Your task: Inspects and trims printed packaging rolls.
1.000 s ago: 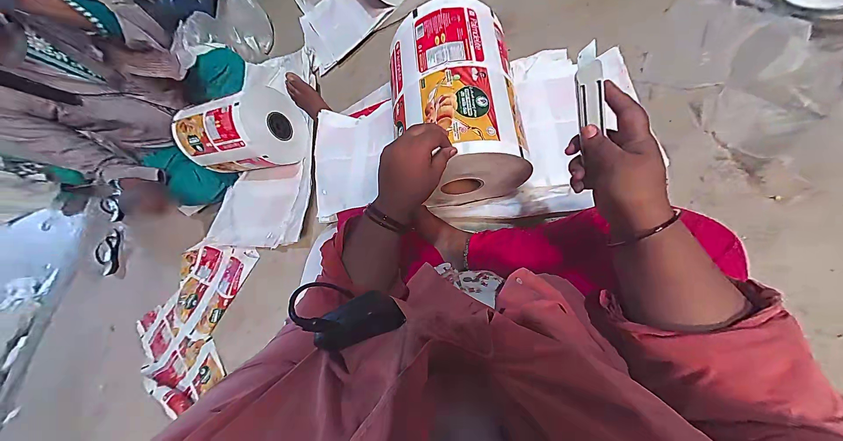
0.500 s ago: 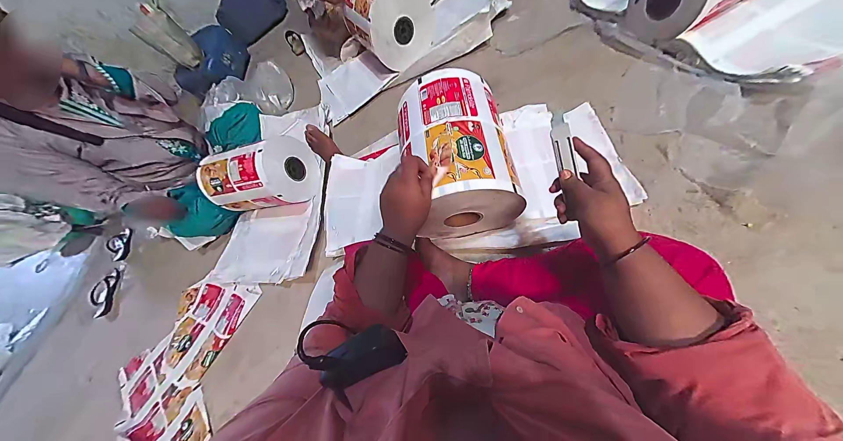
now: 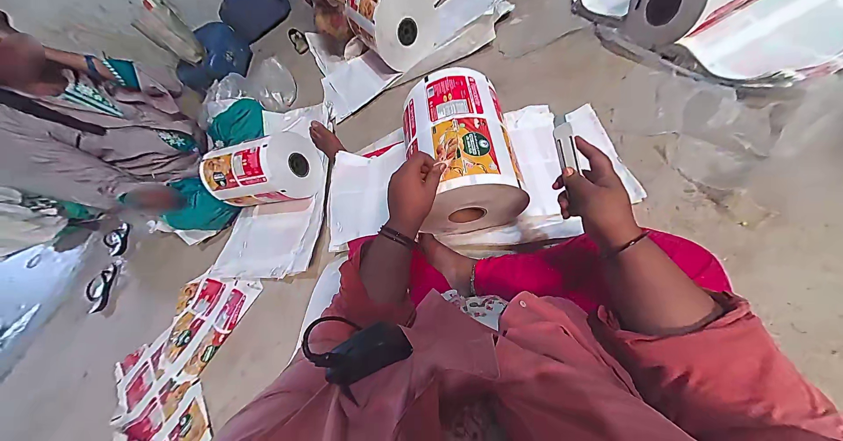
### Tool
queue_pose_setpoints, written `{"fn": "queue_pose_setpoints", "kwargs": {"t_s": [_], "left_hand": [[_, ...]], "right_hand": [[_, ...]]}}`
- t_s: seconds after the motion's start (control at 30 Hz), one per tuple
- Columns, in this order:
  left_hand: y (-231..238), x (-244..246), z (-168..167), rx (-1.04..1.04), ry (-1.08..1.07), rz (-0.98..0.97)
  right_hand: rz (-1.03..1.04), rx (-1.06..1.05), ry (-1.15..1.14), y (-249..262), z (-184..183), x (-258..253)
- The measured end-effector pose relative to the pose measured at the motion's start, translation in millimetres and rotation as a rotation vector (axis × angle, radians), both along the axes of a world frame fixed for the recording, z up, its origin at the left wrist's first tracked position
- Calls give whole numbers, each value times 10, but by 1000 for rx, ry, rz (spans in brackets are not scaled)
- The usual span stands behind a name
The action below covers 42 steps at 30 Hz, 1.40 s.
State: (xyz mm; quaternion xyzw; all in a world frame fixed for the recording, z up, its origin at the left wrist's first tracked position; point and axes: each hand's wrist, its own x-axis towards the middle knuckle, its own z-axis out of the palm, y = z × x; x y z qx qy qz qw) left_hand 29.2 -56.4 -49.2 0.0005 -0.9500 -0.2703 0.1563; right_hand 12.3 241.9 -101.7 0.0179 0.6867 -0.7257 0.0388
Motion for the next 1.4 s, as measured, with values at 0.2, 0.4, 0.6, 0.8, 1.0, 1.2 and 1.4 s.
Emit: {"fn": "queue_pose_setpoints", "kwargs": {"t_s": [0.2, 0.4, 0.6, 0.8, 1.0, 1.2, 1.4], "left_hand": [[108, 68, -159, -259, 237, -133], [175, 110, -88, -460, 210, -158], [165, 109, -77, -439, 175, -167], [184, 99, -29, -450, 206, -194], [211, 107, -43, -439, 183, -159], [266, 117, -69, -481, 249, -136], [291, 62, -68, -522, 259, -111]], "right_hand": [[61, 29, 49, -27, 110, 101], [52, 157, -191, -238, 777, 393], [57, 24, 47, 12, 31, 26], [71, 19, 43, -7, 25, 24], [68, 26, 21, -13, 36, 32], [67, 35, 7, -31, 31, 32], [64, 32, 6, -22, 44, 33]]}}
